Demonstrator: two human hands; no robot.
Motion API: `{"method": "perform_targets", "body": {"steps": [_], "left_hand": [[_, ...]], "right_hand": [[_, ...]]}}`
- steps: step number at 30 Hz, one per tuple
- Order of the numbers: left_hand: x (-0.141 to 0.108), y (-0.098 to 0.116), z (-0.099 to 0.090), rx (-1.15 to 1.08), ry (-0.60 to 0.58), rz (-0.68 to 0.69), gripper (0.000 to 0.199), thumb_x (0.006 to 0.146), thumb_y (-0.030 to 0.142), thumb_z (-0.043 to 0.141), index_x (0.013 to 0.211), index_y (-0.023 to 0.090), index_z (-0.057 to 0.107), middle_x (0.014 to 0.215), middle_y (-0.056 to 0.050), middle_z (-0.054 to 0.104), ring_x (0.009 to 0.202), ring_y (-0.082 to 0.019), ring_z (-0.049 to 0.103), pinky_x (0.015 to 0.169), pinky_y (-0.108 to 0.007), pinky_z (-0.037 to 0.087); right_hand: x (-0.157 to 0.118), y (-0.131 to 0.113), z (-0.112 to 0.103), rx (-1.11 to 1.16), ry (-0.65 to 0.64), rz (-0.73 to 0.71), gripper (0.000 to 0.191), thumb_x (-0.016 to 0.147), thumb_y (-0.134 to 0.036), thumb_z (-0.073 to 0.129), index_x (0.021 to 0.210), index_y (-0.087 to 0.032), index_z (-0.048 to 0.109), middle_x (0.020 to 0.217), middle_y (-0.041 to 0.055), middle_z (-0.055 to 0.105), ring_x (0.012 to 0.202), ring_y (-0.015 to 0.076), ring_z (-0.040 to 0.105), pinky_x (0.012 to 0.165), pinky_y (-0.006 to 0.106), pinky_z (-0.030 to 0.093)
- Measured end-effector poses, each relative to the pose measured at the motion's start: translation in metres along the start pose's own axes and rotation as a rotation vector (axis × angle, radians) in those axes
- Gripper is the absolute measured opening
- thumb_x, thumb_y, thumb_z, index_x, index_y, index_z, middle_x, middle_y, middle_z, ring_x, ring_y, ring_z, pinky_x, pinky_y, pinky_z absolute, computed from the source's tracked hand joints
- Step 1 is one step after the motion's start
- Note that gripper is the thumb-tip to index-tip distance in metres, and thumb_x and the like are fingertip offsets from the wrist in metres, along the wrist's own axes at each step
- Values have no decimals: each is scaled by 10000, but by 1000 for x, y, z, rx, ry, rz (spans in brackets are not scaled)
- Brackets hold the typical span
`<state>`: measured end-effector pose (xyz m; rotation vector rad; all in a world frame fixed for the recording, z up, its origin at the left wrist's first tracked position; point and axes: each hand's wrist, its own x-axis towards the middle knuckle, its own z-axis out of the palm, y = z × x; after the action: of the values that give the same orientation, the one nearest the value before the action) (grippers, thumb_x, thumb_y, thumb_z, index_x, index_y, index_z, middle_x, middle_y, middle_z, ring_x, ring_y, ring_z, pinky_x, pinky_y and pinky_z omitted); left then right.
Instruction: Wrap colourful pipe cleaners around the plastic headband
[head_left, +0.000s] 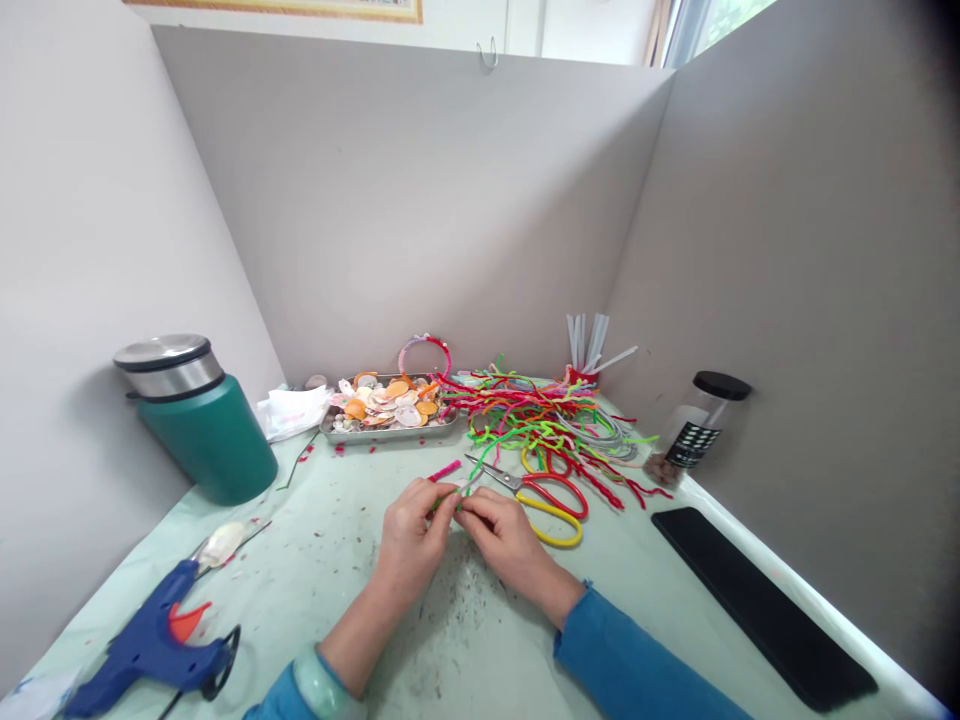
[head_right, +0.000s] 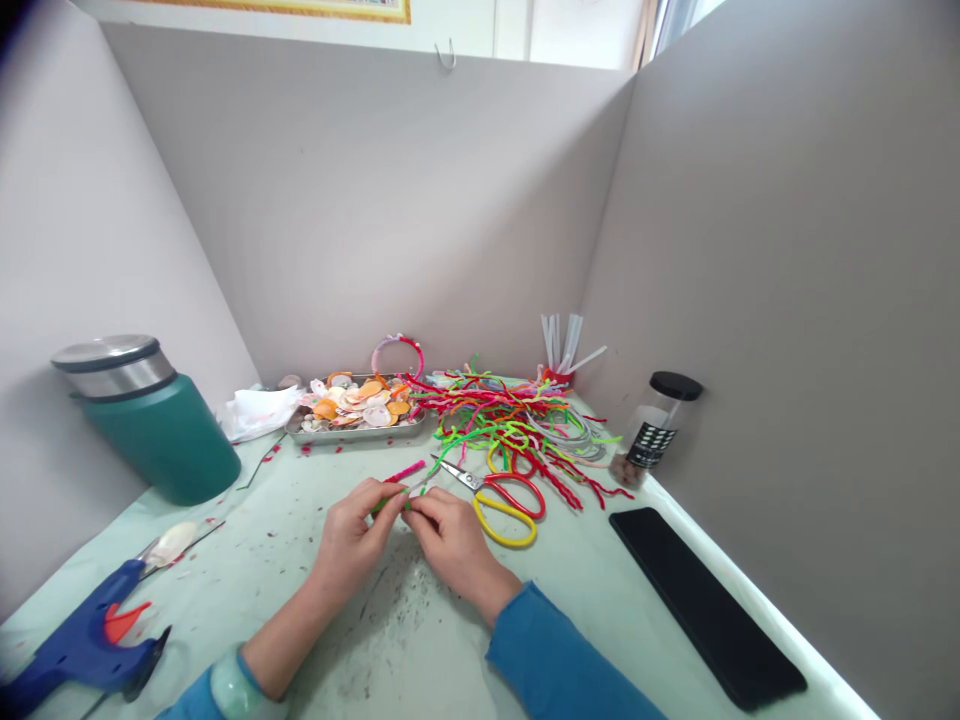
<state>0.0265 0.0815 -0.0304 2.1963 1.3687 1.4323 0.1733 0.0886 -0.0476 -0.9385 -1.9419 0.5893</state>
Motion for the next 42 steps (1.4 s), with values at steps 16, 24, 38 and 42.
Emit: {"method": "perform_targets", "body": {"steps": [16,24,38,42], "left_hand": [[0,-3,-3,44,86,64,152,867,231,478,902,175,615,709,-21,573,673,-139,537,617,-263,438],[3,-8,-4,63,90,-8,168,865,244,480,882,163,627,721,-24,593,670,-134,551,606,-250,440],[0,-8,-2,94,-67,-49,159,853,188,448,884,166,602,805,-46,607,792,-171,563,708,-293,440],[-1,-7,-1,122,-99,-1,147,844,171,442,860,169,589,812,-48,608,817,-182,554,754,-323,429]], "right_hand": [[-3,2,3,-132,-42,-122,233,904,-234,440,730,-196,590,664,22,580,672,156,532,644,264,379],[-5,-2,-2,-127,55,-99,204,905,-231,414,838,-192,603,725,49,606,647,161,533,606,266,366],[-5,-1,-7,-167,242,-164,141,878,-191,463,876,-180,603,734,41,606,669,158,544,624,278,401],[-4,2,-9,-189,252,-164,137,884,-184,462,887,-181,599,756,47,598,702,163,538,641,284,405]]}}
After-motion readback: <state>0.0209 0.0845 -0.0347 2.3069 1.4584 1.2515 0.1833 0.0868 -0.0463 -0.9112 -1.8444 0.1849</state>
